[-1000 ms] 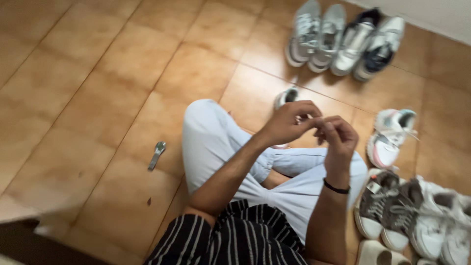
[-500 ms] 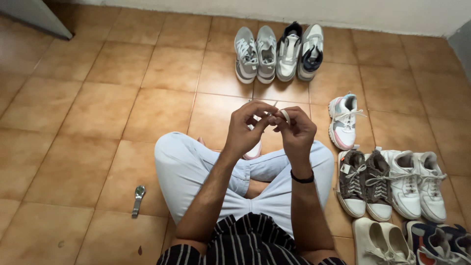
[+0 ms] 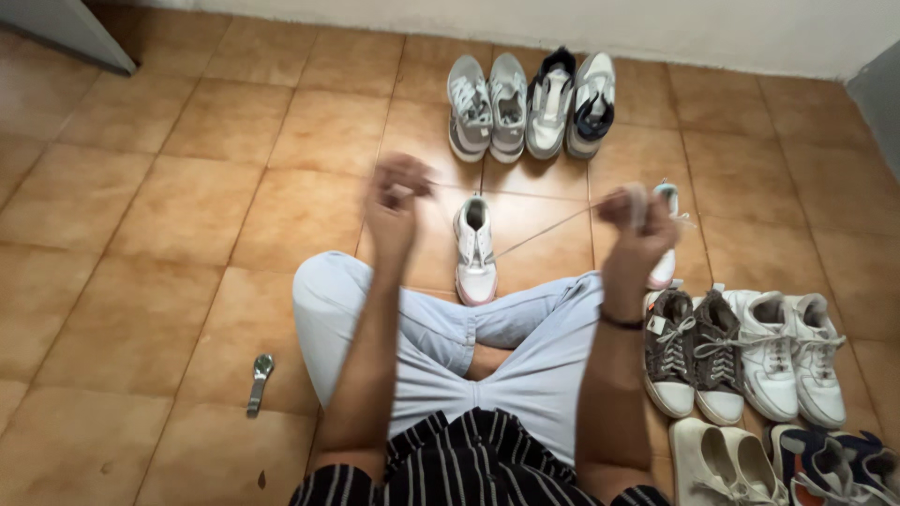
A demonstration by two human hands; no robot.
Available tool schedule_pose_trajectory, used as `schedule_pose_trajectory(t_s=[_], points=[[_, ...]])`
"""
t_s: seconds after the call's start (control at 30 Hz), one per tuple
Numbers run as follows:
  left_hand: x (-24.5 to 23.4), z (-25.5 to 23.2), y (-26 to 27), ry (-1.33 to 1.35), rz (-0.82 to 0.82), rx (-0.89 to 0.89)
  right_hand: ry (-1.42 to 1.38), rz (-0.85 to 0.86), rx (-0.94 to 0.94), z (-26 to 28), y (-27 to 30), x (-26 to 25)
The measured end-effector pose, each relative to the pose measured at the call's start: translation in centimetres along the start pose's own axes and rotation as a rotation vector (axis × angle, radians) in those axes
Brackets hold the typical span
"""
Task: The person sits on the floor and threads white shoelaces through the eyelets of a white sneaker, then ties the laces. They repeat the process on a second sneaker, threading and tying the laces by hand.
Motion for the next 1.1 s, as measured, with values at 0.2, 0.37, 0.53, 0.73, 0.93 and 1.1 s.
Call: schedule_pose_trajectory(t_s=[0.2, 0.37, 0.53, 0.73, 0.93, 1.1], points=[[-16.1, 2.8, -0.1, -1.129, -0.236, 0.076, 1.095, -0.195, 0.036, -9.8, -2.8, -14.0], [-11.9, 14.1, 6.0, -1.109, 0.351, 0.030, 1.282, 0.249, 0.362, -23.0, 2.5, -11.3], [-4.2, 23.7, 14.3, -1.169, 0.841, -0.125, 1.228, 0.599, 0.170, -28.7, 8.4, -1.3], [-3.9, 27.0, 17.6, -1.011, 0.880, -0.320, 1.118, 0.685, 0.186, -29.2, 9.4, 1.2], [-4.5, 28.5, 17.4, -0.871, 0.868, -0.435, 1.016, 0.708, 0.361, -29.6, 8.8, 1.6], [-5.4, 29.3, 17.2, -0.714, 0.827, -0.618, 0.892, 0.708, 0.435, -29.2, 8.4, 2.2]])
Point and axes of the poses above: each hand's wrist, its own y-axis away from the middle knuckle, its own x-axis out of the palm, z = x × y, the point moved 5 cm from there along -y, towards the middle knuckle, and after that the axes turned 7 degrees about x, right-handed, at the moved point
